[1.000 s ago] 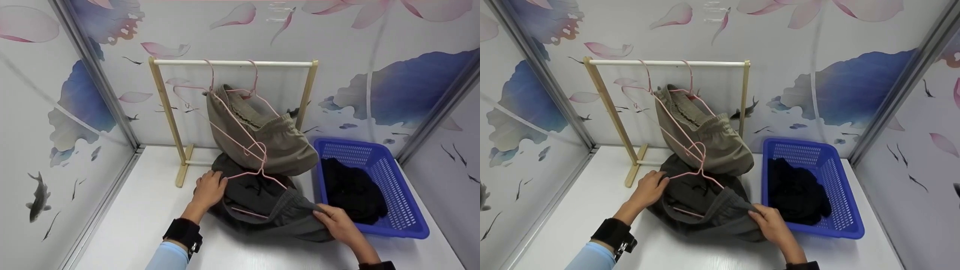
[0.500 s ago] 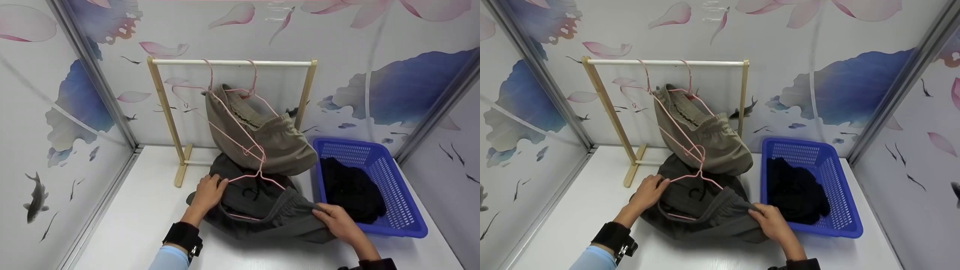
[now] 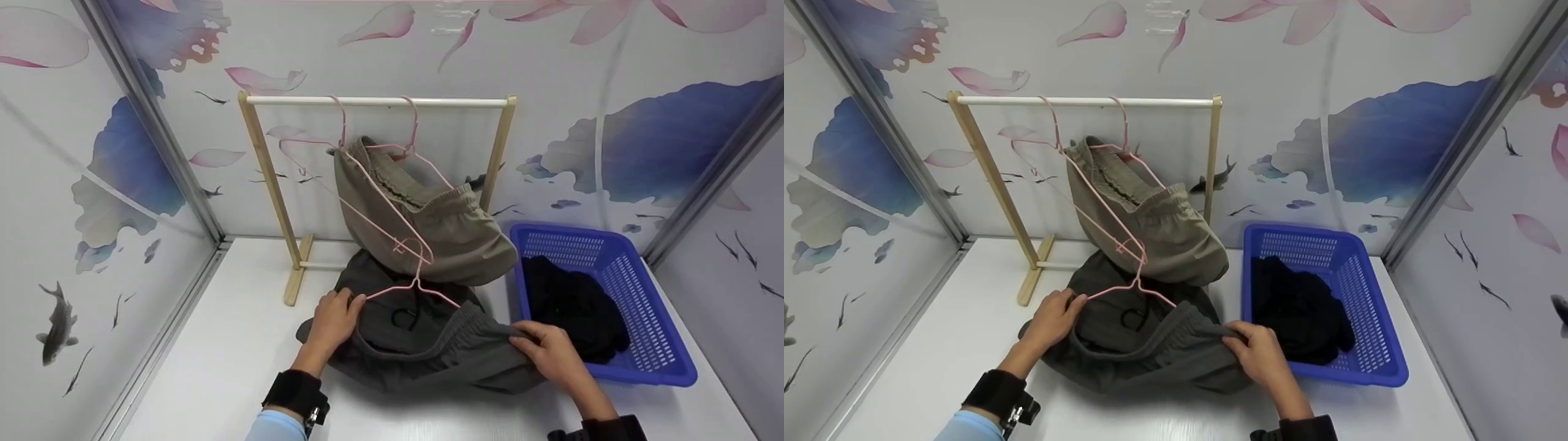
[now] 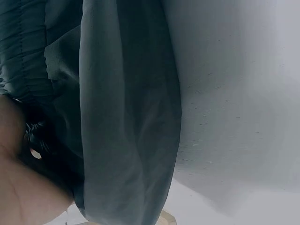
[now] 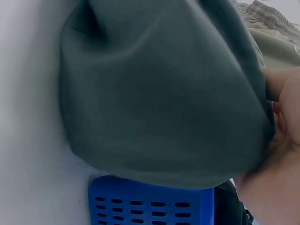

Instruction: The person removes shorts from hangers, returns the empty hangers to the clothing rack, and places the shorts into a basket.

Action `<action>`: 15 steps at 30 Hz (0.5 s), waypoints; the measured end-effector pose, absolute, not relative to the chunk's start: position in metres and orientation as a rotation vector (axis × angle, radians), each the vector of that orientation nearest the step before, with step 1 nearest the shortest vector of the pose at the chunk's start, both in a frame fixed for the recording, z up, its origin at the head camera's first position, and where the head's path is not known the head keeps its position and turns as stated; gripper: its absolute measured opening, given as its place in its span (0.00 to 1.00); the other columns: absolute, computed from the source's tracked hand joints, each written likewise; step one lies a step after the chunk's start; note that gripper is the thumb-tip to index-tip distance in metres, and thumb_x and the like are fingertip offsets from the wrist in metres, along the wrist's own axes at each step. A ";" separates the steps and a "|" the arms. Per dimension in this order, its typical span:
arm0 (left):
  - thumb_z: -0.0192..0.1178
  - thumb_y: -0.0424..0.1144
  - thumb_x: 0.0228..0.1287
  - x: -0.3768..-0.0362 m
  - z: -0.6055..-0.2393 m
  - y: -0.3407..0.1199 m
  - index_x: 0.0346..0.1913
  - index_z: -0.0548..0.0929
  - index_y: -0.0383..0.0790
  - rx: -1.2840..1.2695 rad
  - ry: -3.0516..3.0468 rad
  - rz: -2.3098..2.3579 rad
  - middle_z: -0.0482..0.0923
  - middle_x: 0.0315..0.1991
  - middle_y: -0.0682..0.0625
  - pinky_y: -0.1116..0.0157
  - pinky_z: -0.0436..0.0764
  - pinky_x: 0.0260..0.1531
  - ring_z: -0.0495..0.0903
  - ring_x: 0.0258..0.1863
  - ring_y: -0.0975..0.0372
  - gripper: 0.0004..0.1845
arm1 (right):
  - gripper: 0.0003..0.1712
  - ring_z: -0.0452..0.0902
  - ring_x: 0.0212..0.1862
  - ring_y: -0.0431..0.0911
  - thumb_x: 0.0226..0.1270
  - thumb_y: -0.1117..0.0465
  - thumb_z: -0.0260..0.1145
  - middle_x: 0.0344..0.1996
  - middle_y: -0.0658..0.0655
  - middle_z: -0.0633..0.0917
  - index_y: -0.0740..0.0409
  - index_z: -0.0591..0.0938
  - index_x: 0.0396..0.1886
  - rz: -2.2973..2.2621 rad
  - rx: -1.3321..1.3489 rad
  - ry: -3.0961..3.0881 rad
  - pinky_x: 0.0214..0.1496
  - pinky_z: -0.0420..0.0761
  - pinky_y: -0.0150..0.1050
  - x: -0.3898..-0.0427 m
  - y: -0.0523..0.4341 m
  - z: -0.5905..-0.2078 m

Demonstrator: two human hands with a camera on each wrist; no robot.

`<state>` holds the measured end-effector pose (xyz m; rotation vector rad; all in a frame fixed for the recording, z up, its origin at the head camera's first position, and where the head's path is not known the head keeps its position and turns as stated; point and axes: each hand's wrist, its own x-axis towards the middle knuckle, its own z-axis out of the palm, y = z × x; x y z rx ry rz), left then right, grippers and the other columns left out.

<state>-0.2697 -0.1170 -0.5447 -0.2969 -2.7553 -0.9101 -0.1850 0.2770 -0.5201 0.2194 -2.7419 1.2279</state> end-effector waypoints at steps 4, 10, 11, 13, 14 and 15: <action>0.56 0.46 0.79 -0.266 -0.546 -0.121 0.45 0.82 0.28 -0.245 -2.752 -0.927 0.78 0.36 0.35 0.43 0.77 0.44 0.80 0.41 0.41 0.20 | 0.10 0.85 0.43 0.45 0.67 0.73 0.70 0.41 0.56 0.91 0.60 0.90 0.45 1.167 0.187 -2.694 0.46 0.83 0.39 -0.187 0.270 -0.518; 0.55 0.46 0.79 -0.259 -0.551 -0.126 0.43 0.81 0.29 -0.155 -2.776 -0.975 0.77 0.36 0.37 0.44 0.76 0.44 0.78 0.42 0.43 0.19 | 0.11 0.86 0.43 0.47 0.65 0.75 0.70 0.40 0.55 0.91 0.60 0.90 0.44 1.151 0.215 -2.629 0.47 0.84 0.40 -0.188 0.263 -0.518; 0.55 0.46 0.79 -0.259 -0.552 -0.127 0.42 0.81 0.30 -0.141 -2.779 -0.981 0.77 0.36 0.37 0.44 0.75 0.44 0.78 0.41 0.43 0.19 | 0.12 0.86 0.43 0.47 0.65 0.75 0.70 0.40 0.54 0.91 0.59 0.90 0.43 1.149 0.222 -2.616 0.47 0.84 0.40 -0.188 0.262 -0.519; 0.55 0.47 0.80 -0.257 -0.553 -0.129 0.42 0.80 0.30 -0.118 -2.782 -0.996 0.77 0.37 0.37 0.44 0.75 0.45 0.77 0.42 0.44 0.19 | 0.12 0.87 0.43 0.46 0.64 0.76 0.71 0.40 0.54 0.91 0.59 0.90 0.42 1.141 0.235 -2.589 0.47 0.84 0.40 -0.189 0.260 -0.520; 0.55 0.47 0.79 -0.256 -0.554 -0.130 0.43 0.80 0.31 -0.107 -2.782 -1.004 0.77 0.37 0.37 0.44 0.75 0.45 0.77 0.42 0.44 0.19 | 0.12 0.87 0.43 0.46 0.63 0.76 0.71 0.39 0.53 0.91 0.58 0.90 0.42 1.140 0.245 -2.574 0.47 0.84 0.39 -0.189 0.259 -0.520; 0.54 0.47 0.79 -0.255 -0.554 -0.130 0.43 0.80 0.31 -0.098 -2.782 -1.012 0.77 0.38 0.37 0.44 0.75 0.46 0.77 0.43 0.44 0.19 | 0.13 0.87 0.43 0.46 0.63 0.76 0.71 0.39 0.53 0.91 0.58 0.90 0.41 1.141 0.247 -2.562 0.47 0.84 0.39 -0.189 0.258 -0.521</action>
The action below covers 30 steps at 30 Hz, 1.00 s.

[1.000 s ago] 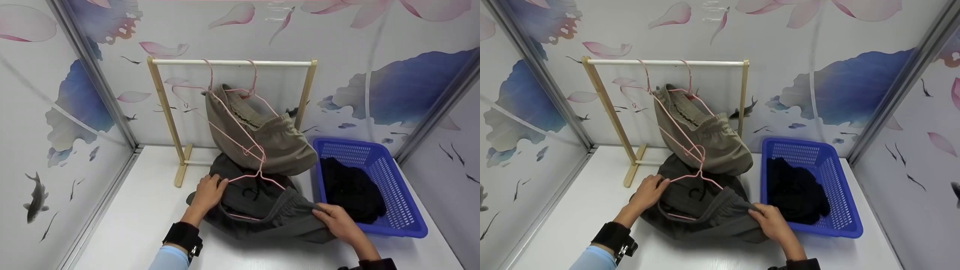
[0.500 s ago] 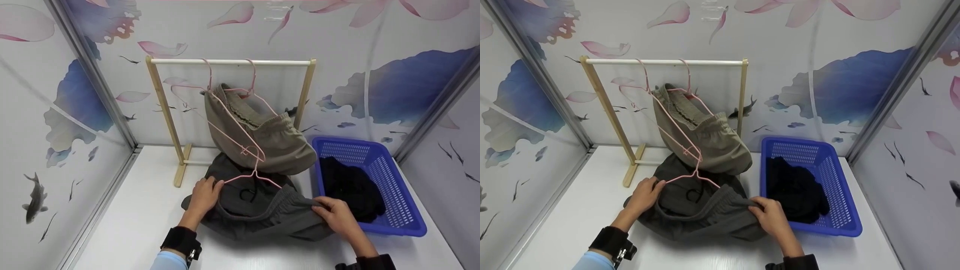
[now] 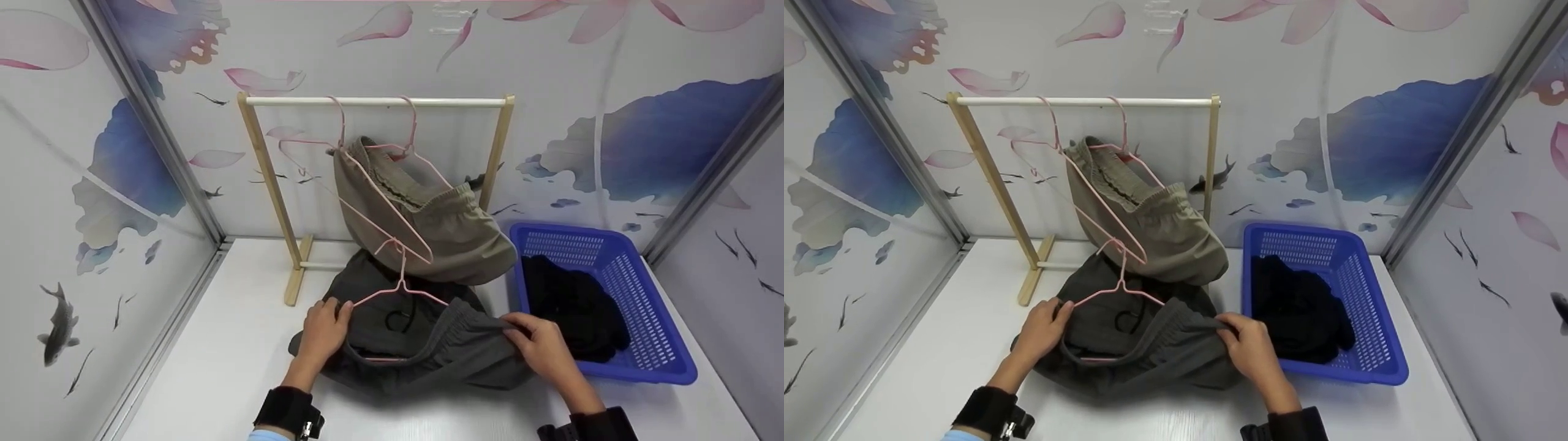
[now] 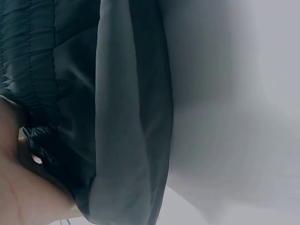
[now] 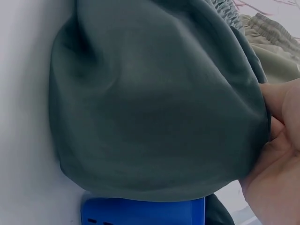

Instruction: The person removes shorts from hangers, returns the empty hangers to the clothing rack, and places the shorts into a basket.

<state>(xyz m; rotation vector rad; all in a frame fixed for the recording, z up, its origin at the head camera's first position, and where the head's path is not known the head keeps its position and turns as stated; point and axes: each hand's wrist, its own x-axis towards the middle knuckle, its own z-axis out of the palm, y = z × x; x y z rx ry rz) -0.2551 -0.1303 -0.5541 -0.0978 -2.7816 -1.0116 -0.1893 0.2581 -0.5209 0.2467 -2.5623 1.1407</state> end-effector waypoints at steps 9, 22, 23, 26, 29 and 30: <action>0.53 0.47 0.80 -0.249 -0.562 -0.136 0.42 0.80 0.31 -0.027 -2.772 -1.034 0.77 0.39 0.36 0.43 0.75 0.46 0.78 0.44 0.43 0.19 | 0.13 0.87 0.42 0.44 0.62 0.76 0.72 0.39 0.52 0.91 0.56 0.91 0.41 1.166 0.258 -2.558 0.46 0.84 0.39 -0.193 0.251 -0.523; 0.55 0.47 0.78 -0.244 -0.559 -0.138 0.38 0.79 0.31 -0.081 -2.626 -0.986 0.77 0.35 0.37 0.43 0.75 0.45 0.78 0.41 0.41 0.19 | 0.14 0.87 0.43 0.44 0.61 0.77 0.72 0.40 0.53 0.91 0.60 0.91 0.43 1.122 0.279 -2.521 0.47 0.85 0.40 -0.190 0.250 -0.521; 0.56 0.46 0.78 -0.244 -0.559 -0.138 0.37 0.79 0.31 -0.088 -2.607 -0.982 0.77 0.34 0.37 0.43 0.75 0.44 0.78 0.40 0.41 0.19 | 0.14 0.86 0.43 0.43 0.60 0.77 0.72 0.40 0.53 0.91 0.60 0.91 0.43 1.116 0.286 -2.509 0.46 0.84 0.39 -0.190 0.249 -0.522; 0.57 0.46 0.77 -0.243 -0.558 -0.137 0.36 0.79 0.31 -0.106 -2.562 -0.972 0.76 0.33 0.38 0.44 0.74 0.42 0.78 0.38 0.43 0.18 | 0.15 0.86 0.42 0.41 0.58 0.78 0.73 0.39 0.52 0.91 0.59 0.91 0.42 1.099 0.302 -2.472 0.45 0.84 0.35 -0.189 0.250 -0.522; 0.57 0.45 0.77 -0.244 -0.555 -0.136 0.37 0.80 0.31 -0.123 -2.527 -0.970 0.74 0.31 0.39 0.45 0.74 0.41 0.76 0.36 0.43 0.18 | 0.16 0.86 0.43 0.42 0.59 0.79 0.72 0.39 0.52 0.91 0.57 0.91 0.42 1.092 0.294 -2.456 0.46 0.83 0.32 -0.189 0.250 -0.521; 0.57 0.45 0.76 -0.244 -0.554 -0.135 0.36 0.79 0.31 -0.129 -2.518 -0.966 0.74 0.31 0.39 0.46 0.73 0.40 0.76 0.36 0.44 0.17 | 0.16 0.87 0.43 0.42 0.59 0.79 0.72 0.39 0.52 0.91 0.57 0.91 0.42 1.093 0.289 -2.454 0.46 0.83 0.32 -0.189 0.250 -0.521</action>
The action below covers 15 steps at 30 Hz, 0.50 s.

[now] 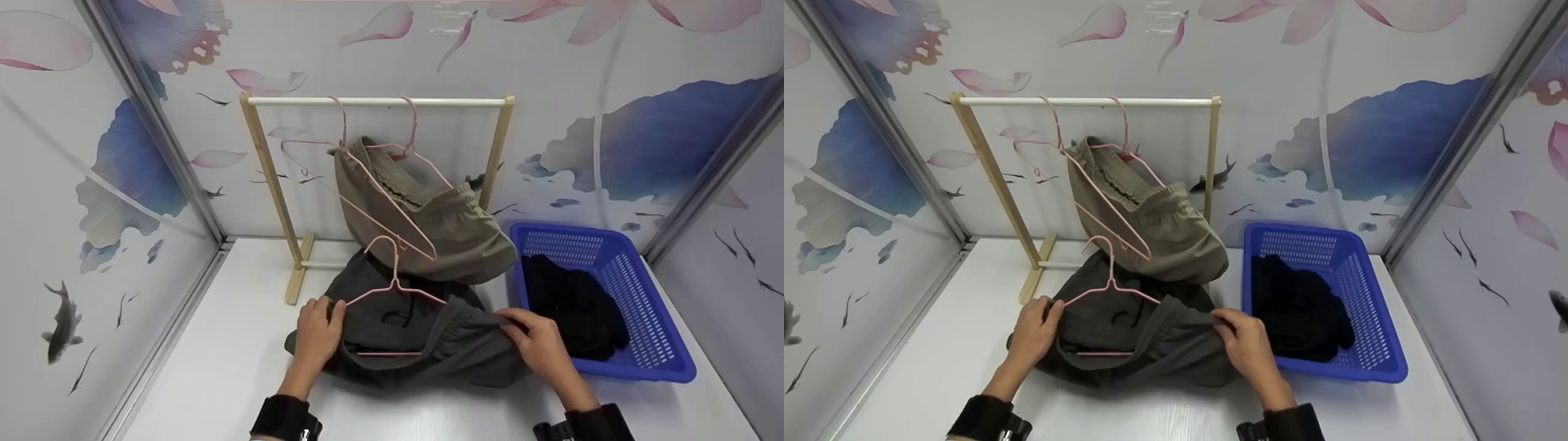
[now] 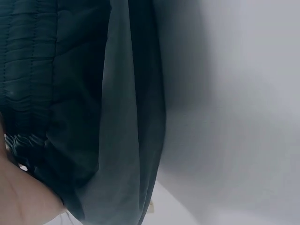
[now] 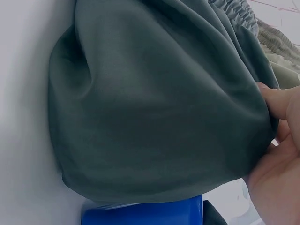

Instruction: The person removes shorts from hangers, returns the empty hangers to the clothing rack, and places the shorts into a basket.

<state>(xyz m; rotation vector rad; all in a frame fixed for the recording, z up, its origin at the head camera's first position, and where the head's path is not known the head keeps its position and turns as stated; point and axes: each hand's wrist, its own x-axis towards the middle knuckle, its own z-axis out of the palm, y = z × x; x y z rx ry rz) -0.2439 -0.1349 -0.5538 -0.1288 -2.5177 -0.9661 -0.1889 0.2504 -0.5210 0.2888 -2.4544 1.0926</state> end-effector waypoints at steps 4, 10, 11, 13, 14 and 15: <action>0.58 0.44 0.76 -0.246 -0.547 -0.131 0.35 0.78 0.32 -0.155 -2.485 -0.952 0.73 0.30 0.41 0.47 0.72 0.39 0.74 0.34 0.44 0.17 | 0.16 0.87 0.45 0.45 0.62 0.78 0.71 0.41 0.53 0.91 0.57 0.91 0.44 1.101 0.266 -2.467 0.48 0.83 0.35 -0.190 0.252 -0.519; 0.58 0.44 0.76 -0.250 -0.538 -0.127 0.33 0.76 0.33 -0.184 -2.461 -0.923 0.71 0.29 0.42 0.49 0.70 0.38 0.72 0.32 0.47 0.17 | 0.16 0.86 0.48 0.50 0.65 0.78 0.69 0.45 0.55 0.91 0.58 0.90 0.47 1.096 0.244 -2.495 0.50 0.84 0.42 -0.191 0.253 -0.517; 0.58 0.44 0.76 -0.251 -0.537 -0.126 0.33 0.75 0.33 -0.188 -2.457 -0.919 0.70 0.29 0.42 0.49 0.70 0.37 0.71 0.32 0.47 0.17 | 0.16 0.86 0.49 0.51 0.65 0.78 0.68 0.46 0.56 0.90 0.59 0.89 0.47 1.093 0.248 -2.495 0.51 0.84 0.44 -0.191 0.253 -0.517; 0.58 0.44 0.76 -0.252 -0.535 -0.125 0.32 0.75 0.33 -0.201 -2.439 -0.907 0.70 0.28 0.43 0.50 0.70 0.37 0.71 0.31 0.48 0.17 | 0.16 0.86 0.50 0.53 0.65 0.77 0.69 0.47 0.57 0.90 0.60 0.89 0.49 1.079 0.266 -2.492 0.53 0.83 0.45 -0.191 0.252 -0.517; 0.59 0.44 0.75 -0.252 -0.534 -0.124 0.32 0.75 0.34 -0.209 -2.424 -0.901 0.70 0.28 0.43 0.50 0.70 0.37 0.71 0.31 0.48 0.17 | 0.16 0.86 0.51 0.53 0.65 0.77 0.69 0.47 0.56 0.90 0.60 0.89 0.50 1.069 0.286 -2.480 0.53 0.83 0.42 -0.191 0.252 -0.517; 0.59 0.44 0.75 -0.252 -0.533 -0.123 0.32 0.75 0.34 -0.218 -2.411 -0.895 0.70 0.28 0.43 0.50 0.70 0.37 0.70 0.31 0.49 0.17 | 0.16 0.85 0.50 0.53 0.65 0.77 0.69 0.48 0.56 0.89 0.61 0.88 0.50 1.062 0.311 -2.464 0.53 0.82 0.39 -0.192 0.251 -0.516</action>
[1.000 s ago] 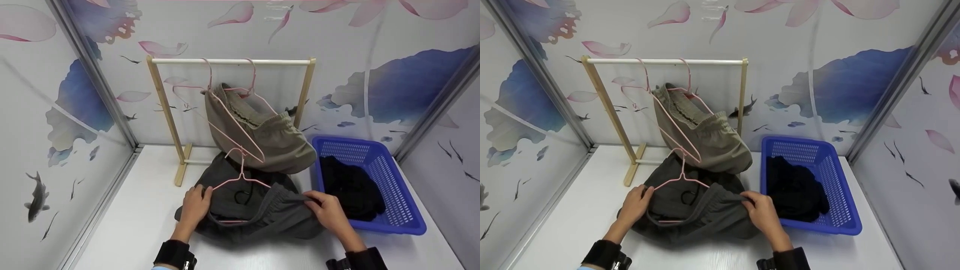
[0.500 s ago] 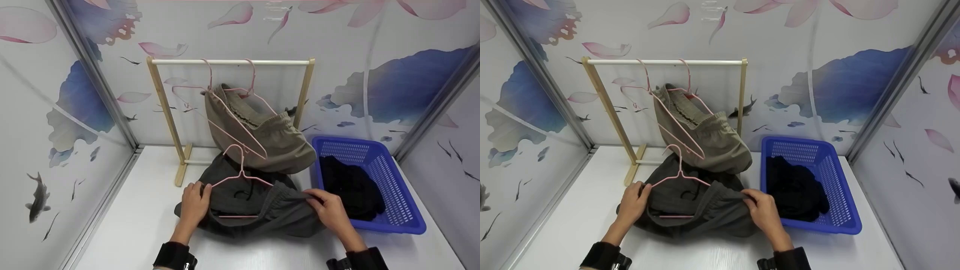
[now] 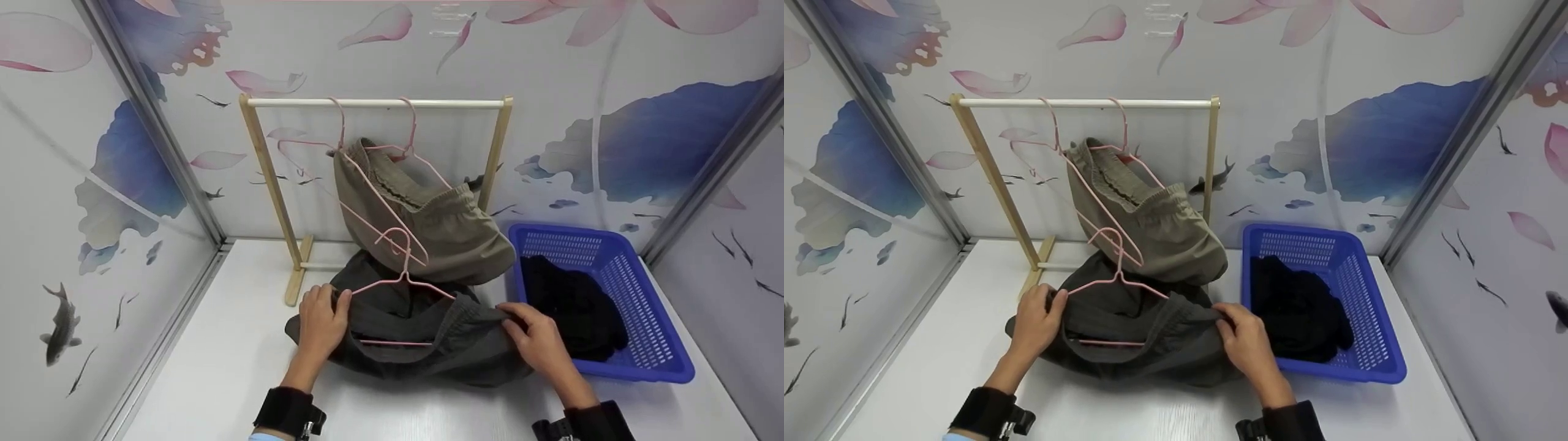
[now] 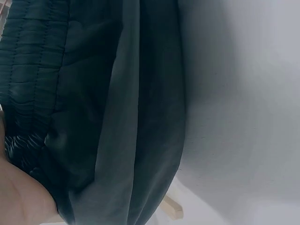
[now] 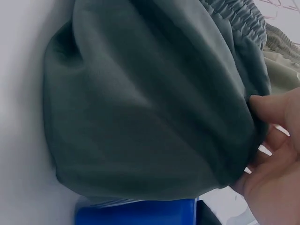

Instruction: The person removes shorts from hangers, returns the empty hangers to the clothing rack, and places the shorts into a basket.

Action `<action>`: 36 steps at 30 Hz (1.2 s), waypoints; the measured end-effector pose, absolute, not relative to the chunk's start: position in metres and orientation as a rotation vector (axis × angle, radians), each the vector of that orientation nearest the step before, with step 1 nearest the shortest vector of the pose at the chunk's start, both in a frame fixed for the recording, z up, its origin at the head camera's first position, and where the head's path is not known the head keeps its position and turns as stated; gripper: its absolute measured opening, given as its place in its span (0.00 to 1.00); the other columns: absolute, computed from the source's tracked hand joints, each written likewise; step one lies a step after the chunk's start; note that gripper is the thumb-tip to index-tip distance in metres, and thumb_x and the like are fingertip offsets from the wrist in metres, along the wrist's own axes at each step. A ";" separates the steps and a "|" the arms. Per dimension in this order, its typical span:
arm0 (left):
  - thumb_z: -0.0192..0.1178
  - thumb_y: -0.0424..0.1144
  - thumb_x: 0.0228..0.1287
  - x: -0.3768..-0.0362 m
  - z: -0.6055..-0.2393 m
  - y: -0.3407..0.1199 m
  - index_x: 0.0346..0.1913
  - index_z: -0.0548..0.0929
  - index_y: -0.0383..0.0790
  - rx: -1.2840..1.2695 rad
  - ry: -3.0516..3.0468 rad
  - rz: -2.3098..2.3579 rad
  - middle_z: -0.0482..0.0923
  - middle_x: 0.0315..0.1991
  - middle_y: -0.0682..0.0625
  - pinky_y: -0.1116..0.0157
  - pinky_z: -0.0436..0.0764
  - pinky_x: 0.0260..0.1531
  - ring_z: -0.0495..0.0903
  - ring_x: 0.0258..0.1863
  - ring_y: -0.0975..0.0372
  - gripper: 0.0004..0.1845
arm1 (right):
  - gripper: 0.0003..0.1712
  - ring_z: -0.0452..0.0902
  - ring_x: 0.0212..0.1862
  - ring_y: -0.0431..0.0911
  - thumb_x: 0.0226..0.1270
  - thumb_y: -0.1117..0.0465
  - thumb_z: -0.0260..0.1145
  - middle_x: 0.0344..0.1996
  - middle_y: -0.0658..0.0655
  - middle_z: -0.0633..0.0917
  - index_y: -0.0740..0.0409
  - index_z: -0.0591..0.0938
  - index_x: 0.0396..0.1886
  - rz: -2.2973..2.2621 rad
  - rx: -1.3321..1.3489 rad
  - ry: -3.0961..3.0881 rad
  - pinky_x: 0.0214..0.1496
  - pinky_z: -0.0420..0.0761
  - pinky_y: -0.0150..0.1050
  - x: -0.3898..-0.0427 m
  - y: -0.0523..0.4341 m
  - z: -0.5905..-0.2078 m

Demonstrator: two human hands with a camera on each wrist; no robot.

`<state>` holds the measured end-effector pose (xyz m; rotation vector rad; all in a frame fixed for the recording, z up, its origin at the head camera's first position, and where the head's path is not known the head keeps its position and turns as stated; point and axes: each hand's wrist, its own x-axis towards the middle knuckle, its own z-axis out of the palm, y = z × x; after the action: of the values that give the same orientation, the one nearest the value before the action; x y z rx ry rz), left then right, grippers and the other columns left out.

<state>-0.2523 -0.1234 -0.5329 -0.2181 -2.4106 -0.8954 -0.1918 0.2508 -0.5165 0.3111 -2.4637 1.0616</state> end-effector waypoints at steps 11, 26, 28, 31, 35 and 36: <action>0.62 0.43 0.73 -0.242 -0.513 -0.112 0.37 0.77 0.33 -0.292 -2.334 -0.899 0.70 0.31 0.43 0.52 0.69 0.39 0.69 0.33 0.50 0.15 | 0.17 0.86 0.50 0.50 0.65 0.68 0.74 0.48 0.55 0.89 0.62 0.87 0.54 1.001 0.521 -2.383 0.52 0.82 0.46 -0.196 0.235 -0.511; 0.64 0.43 0.71 -0.239 -0.482 -0.113 0.37 0.78 0.35 -0.372 -2.214 -0.870 0.71 0.32 0.44 0.53 0.68 0.41 0.67 0.34 0.51 0.14 | 0.13 0.85 0.44 0.43 0.67 0.65 0.73 0.43 0.51 0.90 0.57 0.88 0.51 1.107 0.436 -2.411 0.46 0.83 0.45 -0.204 0.220 -0.507; 0.64 0.43 0.71 -0.238 -0.477 -0.113 0.36 0.78 0.35 -0.382 -2.206 -0.862 0.70 0.31 0.44 0.54 0.67 0.41 0.66 0.33 0.52 0.14 | 0.13 0.84 0.44 0.42 0.66 0.66 0.73 0.42 0.50 0.89 0.57 0.88 0.50 1.112 0.465 -2.380 0.46 0.82 0.41 -0.204 0.219 -0.507; 0.65 0.42 0.70 -0.237 -0.470 -0.112 0.35 0.77 0.35 -0.395 -2.195 -0.842 0.69 0.31 0.45 0.54 0.66 0.41 0.65 0.32 0.53 0.13 | 0.17 0.84 0.48 0.43 0.65 0.67 0.74 0.45 0.52 0.89 0.59 0.87 0.53 1.104 0.514 -2.343 0.50 0.80 0.35 -0.206 0.218 -0.506; 0.63 0.47 0.73 -0.235 -0.461 -0.113 0.36 0.78 0.35 -0.411 -2.186 -0.821 0.70 0.32 0.44 0.53 0.65 0.42 0.67 0.34 0.51 0.16 | 0.23 0.83 0.50 0.45 0.65 0.67 0.73 0.52 0.55 0.88 0.61 0.84 0.60 1.119 0.529 -2.340 0.53 0.77 0.31 -0.206 0.215 -0.504; 0.60 0.50 0.75 -0.234 -0.459 -0.113 0.36 0.79 0.35 -0.415 -2.183 -0.814 0.70 0.32 0.44 0.53 0.66 0.43 0.67 0.35 0.51 0.18 | 0.23 0.83 0.50 0.44 0.66 0.67 0.73 0.52 0.56 0.88 0.61 0.84 0.61 1.125 0.527 -2.347 0.52 0.78 0.31 -0.206 0.214 -0.503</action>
<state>-0.2343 -0.1131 -0.4591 -0.4148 -2.1827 -0.8143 -0.2059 0.2140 -0.5031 0.5267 -2.3468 1.1248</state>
